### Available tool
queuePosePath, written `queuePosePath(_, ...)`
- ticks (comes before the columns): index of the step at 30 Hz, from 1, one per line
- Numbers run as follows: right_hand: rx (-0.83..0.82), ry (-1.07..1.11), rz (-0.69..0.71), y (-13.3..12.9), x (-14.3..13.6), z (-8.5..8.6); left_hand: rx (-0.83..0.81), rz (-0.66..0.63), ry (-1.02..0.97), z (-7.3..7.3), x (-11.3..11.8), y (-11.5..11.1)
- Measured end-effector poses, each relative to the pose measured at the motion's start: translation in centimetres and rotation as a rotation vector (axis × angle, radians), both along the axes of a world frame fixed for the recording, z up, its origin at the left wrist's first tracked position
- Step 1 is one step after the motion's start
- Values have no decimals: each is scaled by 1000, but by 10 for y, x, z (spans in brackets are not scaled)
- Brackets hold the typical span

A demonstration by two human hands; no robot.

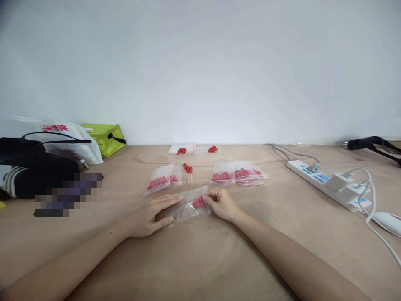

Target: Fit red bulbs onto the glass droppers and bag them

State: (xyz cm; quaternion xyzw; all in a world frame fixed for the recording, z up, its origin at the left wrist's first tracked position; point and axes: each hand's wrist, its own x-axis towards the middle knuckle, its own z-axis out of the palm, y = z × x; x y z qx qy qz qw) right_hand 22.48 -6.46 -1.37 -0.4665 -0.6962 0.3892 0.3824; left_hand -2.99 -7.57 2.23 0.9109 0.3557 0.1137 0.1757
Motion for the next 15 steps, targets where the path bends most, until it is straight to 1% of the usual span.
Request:
queuePosePath(2, 24, 11, -22, 2, 2, -1, 2, -7, 9, 1, 1, 0)
queuePosePath(3, 33, 20, -64, 4, 3, 1, 5, -13, 16, 1, 1, 0)
queuePosePath(5, 89, 13, -204, 9, 5, 7, 12, -25, 36, 2, 0, 0)
queuePosePath(7, 173, -43, -342, 18, 4, 18, 18, -36, 55, 2, 0, 0)
queuePosePath(8, 211, -88, -370, 24, 1, 24, 20, -41, 60, 2, -1, 0)
queuePosePath(9, 231, -141, -370, 30, -4, 30, 23, -44, 61, 2, -1, 1)
queuePosePath(11, 226, -267, -300, 45, -18, 38, 26, -44, 55, 0, -2, 1)
queuePosePath(13, 140, -369, -274, 58, -37, 41, 22, -41, 51, -2, -2, 2)
queuePosePath(15, 38, -384, -279, 71, -56, 39, 14, -43, 50, -3, -3, 3)
